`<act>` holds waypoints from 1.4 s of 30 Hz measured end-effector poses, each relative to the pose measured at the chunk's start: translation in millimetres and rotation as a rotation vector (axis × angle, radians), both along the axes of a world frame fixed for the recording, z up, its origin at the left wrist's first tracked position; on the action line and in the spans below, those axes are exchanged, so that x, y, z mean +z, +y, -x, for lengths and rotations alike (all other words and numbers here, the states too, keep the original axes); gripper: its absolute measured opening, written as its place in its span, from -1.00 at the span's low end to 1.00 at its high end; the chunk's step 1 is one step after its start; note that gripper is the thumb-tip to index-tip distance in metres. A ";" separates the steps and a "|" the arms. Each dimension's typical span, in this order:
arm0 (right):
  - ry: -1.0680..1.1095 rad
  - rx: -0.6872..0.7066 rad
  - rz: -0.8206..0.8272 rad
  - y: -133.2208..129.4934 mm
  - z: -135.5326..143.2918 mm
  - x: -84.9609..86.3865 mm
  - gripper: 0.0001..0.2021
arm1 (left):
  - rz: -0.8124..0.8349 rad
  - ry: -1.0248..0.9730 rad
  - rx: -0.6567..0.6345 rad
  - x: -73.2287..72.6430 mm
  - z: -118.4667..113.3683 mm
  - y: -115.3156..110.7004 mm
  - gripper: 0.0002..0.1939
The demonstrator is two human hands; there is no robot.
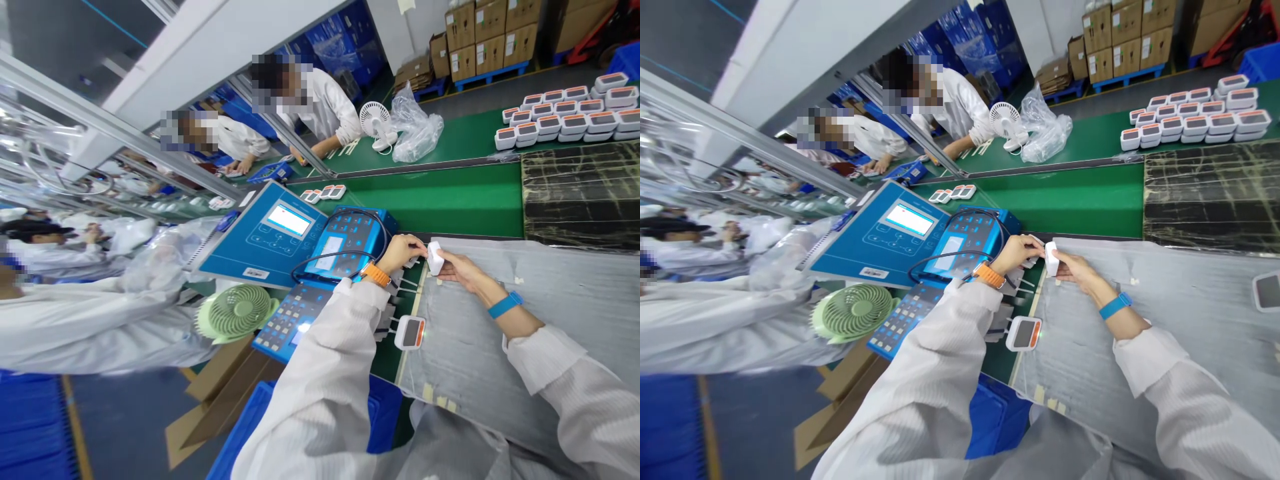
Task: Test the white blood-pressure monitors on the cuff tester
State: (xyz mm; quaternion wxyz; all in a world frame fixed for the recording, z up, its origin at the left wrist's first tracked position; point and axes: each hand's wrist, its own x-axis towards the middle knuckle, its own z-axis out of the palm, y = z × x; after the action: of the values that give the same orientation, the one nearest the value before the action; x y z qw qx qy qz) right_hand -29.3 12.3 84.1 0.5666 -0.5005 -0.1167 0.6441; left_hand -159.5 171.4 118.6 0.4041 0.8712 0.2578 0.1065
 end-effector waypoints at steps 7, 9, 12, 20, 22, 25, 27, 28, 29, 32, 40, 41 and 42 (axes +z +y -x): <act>0.075 -0.035 0.012 0.2 -1.2 -3.2 -0.70 | -0.184 0.026 -0.114 22.4 18.9 -0.7 -0.88; 0.075 -0.033 0.023 0.4 -1.1 -3.0 -0.70 | -0.137 0.090 -0.189 21.8 23.4 -3.1 -0.87; 0.065 -0.033 0.018 0.4 -0.6 -2.7 -0.71 | -0.192 0.106 -0.206 12.7 22.9 -8.6 -0.94; 0.040 -0.053 0.007 -1.5 2.7 -0.8 -0.71 | -0.214 -0.013 -0.128 -1.0 16.8 -15.5 -0.96; 0.038 -0.058 -0.002 -1.7 2.9 -0.9 -0.71 | -0.220 -0.020 -0.144 -0.7 17.0 -15.6 -0.96; 0.045 -0.055 0.002 -1.2 2.1 -1.6 -0.70 | -0.244 -0.016 -0.143 -0.3 16.8 -16.0 -0.96; 0.044 -0.050 0.014 -0.6 1.6 -1.9 -0.69 | -0.251 -0.016 -0.138 -0.3 16.5 -16.4 -0.97; 0.042 -0.049 0.018 -0.3 1.5 -1.9 -0.68 | -0.246 -0.019 -0.134 -0.4 16.4 -16.8 -0.97; 0.039 -0.049 0.016 0.0 1.6 -1.9 -0.68 | -0.236 -0.024 -0.129 -0.5 16.2 -17.3 -0.96; 0.026 -0.058 0.008 0.4 3.0 -1.8 -0.68 | -0.212 -0.037 -0.118 -1.3 15.8 -19.2 -0.95; -0.015 -0.086 0.000 -1.0 8.0 1.1 -0.63 | -0.182 -0.021 -0.044 -4.1 15.2 -22.5 -0.94; -0.016 -0.090 0.005 -1.3 8.4 2.4 -0.62 | -0.174 -0.016 -0.036 -4.6 14.9 -22.2 -0.94; -0.019 -0.093 0.013 -1.5 8.8 3.7 -0.61 | -0.168 -0.009 -0.029 -5.0 14.7 -21.7 -0.95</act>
State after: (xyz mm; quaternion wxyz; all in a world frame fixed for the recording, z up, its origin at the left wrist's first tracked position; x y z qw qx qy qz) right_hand -38.1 10.8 87.8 0.5916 -0.5152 -0.0944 0.6129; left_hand -174.2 149.7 113.6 0.3321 0.9052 0.2335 0.1259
